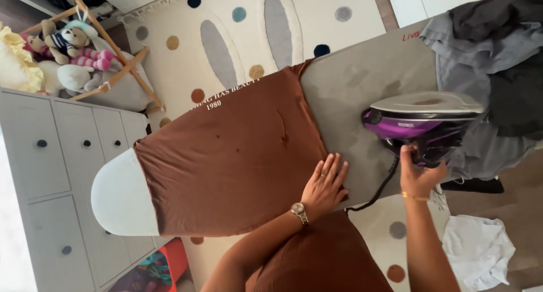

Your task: Ironing a brown t-shirt and a grey t-shirt on an ironing board in a bedroom.

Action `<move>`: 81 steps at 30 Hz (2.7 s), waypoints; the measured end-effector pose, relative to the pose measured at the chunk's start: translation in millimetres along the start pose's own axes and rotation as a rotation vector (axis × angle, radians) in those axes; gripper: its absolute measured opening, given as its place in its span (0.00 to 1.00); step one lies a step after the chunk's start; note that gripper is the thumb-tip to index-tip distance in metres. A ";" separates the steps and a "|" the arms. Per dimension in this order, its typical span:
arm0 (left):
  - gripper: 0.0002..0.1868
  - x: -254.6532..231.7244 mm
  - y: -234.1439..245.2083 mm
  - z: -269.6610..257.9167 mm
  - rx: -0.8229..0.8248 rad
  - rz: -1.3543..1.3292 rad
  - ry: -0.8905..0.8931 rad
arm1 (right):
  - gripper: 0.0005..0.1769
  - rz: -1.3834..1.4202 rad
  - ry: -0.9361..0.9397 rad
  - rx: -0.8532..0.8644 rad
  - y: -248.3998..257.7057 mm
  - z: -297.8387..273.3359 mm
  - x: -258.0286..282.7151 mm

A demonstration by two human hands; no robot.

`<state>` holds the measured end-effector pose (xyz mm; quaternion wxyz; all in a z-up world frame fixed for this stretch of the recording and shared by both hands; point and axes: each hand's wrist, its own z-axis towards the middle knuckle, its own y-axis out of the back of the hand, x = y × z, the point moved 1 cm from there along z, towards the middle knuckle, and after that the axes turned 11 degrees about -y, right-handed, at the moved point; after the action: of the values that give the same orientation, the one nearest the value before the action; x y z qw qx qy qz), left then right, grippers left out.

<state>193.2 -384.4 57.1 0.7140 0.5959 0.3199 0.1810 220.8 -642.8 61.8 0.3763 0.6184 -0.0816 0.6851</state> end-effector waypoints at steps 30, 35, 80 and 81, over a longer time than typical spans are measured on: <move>0.42 195.8 82.9 -337.3 -0.319 0.125 0.902 | 0.27 -0.102 -1.157 0.909 -202.6 38.4 135.5; 0.41 193.7 89.8 -336.5 -0.333 0.093 0.904 | 0.27 -0.184 -0.992 0.954 -211.5 54.9 141.2; 0.26 6.6 28.7 34.3 -0.517 -0.191 0.574 | 0.25 -0.576 -0.377 1.528 -289.1 76.9 238.0; 0.22 8.2 17.3 49.3 -0.511 -0.174 0.626 | 0.26 -0.596 -0.348 1.524 -287.7 79.8 237.1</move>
<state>234.5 -411.6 76.0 0.7200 0.2864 0.5154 0.3660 472.3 -388.1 193.2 0.0026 0.7963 0.5138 0.3193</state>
